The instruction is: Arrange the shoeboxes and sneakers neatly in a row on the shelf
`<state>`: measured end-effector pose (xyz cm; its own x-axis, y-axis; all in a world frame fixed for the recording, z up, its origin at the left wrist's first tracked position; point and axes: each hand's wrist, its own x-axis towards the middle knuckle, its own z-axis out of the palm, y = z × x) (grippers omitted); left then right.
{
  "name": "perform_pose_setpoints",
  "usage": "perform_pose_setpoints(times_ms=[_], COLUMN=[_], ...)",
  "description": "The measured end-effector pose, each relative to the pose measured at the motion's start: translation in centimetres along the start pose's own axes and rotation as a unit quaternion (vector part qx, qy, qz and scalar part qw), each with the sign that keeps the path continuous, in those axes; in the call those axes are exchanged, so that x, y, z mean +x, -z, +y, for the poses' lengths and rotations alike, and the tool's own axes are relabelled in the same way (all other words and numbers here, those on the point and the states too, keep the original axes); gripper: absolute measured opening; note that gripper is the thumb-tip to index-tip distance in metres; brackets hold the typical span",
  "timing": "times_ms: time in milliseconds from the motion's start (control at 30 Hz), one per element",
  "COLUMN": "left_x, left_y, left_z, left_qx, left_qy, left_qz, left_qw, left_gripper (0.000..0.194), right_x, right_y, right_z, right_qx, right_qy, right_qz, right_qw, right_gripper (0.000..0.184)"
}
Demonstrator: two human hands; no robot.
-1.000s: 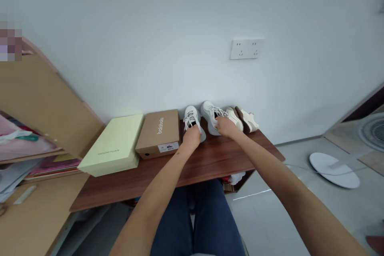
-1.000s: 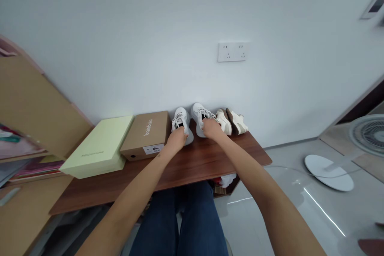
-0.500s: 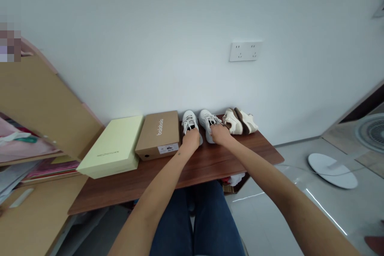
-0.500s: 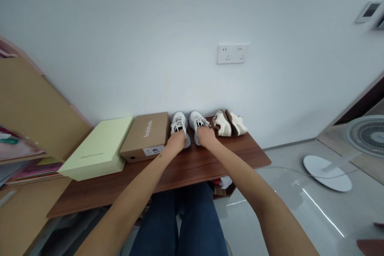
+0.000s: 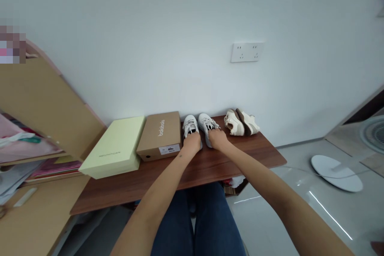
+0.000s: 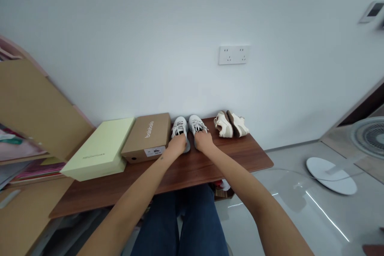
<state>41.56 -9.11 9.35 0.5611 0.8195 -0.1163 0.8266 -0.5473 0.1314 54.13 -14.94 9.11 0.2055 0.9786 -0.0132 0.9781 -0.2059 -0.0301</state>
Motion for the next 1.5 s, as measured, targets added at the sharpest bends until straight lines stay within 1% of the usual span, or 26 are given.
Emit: perform_pose_setpoints(times_ms=[133, 267, 333, 400, 500, 600, 700, 800, 900, 1033, 1133, 1300, 1500], left_x=[0.0, -0.3, -0.7, -1.0, -1.4, -1.6, -1.6, -1.4, -1.0, 0.0, 1.1, 3.2, 5.3], left_y=[-0.3, -0.2, 0.1, 0.6, 1.6, 2.3, 2.2, 1.7, 1.1, 0.3, -0.5, -2.4, -4.5], left_z=[0.5, 0.8, 0.8, 0.9, 1.3, 2.2, 3.6, 5.5, 7.8, 10.8, 12.5, 14.1, 15.0], left_qx=[0.009, 0.018, 0.022, 0.026, 0.030, 0.032, 0.025, 0.010, -0.009, -0.029, -0.041, -0.044, -0.042], left_qy=[0.005, -0.002, -0.012, -0.024, -0.032, -0.044, -0.070, -0.106, -0.139, -0.163, -0.170, -0.151, -0.107], left_qz=[0.003, 0.017, 0.041, 0.078, 0.116, 0.125, 0.131, 0.140, 0.137, 0.118, 0.097, 0.076, 0.057], left_qw=[1.000, 1.000, 0.999, 0.996, 0.992, 0.991, 0.989, 0.984, 0.981, 0.979, 0.980, 0.985, 0.992], left_gripper=[0.034, 0.034, 0.035, 0.036, 0.037, 0.034, 0.032, 0.033, 0.033, 0.033, 0.032, 0.030, 0.031], right_x=[-0.1, -0.2, -0.3, -0.5, -0.9, -1.7, -2.8, -3.9, -4.9, -5.8, -6.2, -6.1, -4.9], right_y=[0.0, 0.5, 0.9, 1.5, 2.5, 3.3, 3.7, 3.7, 3.5, 3.2, 2.8, 1.5, -0.3], right_z=[-0.1, 0.2, 0.5, 1.0, 2.3, 4.1, 6.3, 8.5, 10.7, 13.8, 16.0, 19.6, 23.4], right_qx=[-0.005, -0.006, -0.004, 0.003, 0.020, 0.036, 0.050, 0.050, 0.043, 0.036, 0.034, 0.042, 0.045], right_qy=[0.001, 0.008, 0.013, 0.015, 0.011, 0.006, -0.003, -0.029, -0.058, -0.095, -0.117, -0.143, -0.172], right_qz=[-0.001, 0.002, 0.009, 0.028, 0.059, 0.078, 0.098, 0.105, 0.101, 0.091, 0.082, 0.062, 0.037], right_qw=[1.000, 1.000, 1.000, 0.999, 0.998, 0.996, 0.994, 0.993, 0.992, 0.991, 0.989, 0.987, 0.983], right_gripper=[0.030, 0.028, 0.031, 0.036, 0.039, 0.037, 0.035, 0.035, 0.035, 0.037, 0.038, 0.041, 0.044])
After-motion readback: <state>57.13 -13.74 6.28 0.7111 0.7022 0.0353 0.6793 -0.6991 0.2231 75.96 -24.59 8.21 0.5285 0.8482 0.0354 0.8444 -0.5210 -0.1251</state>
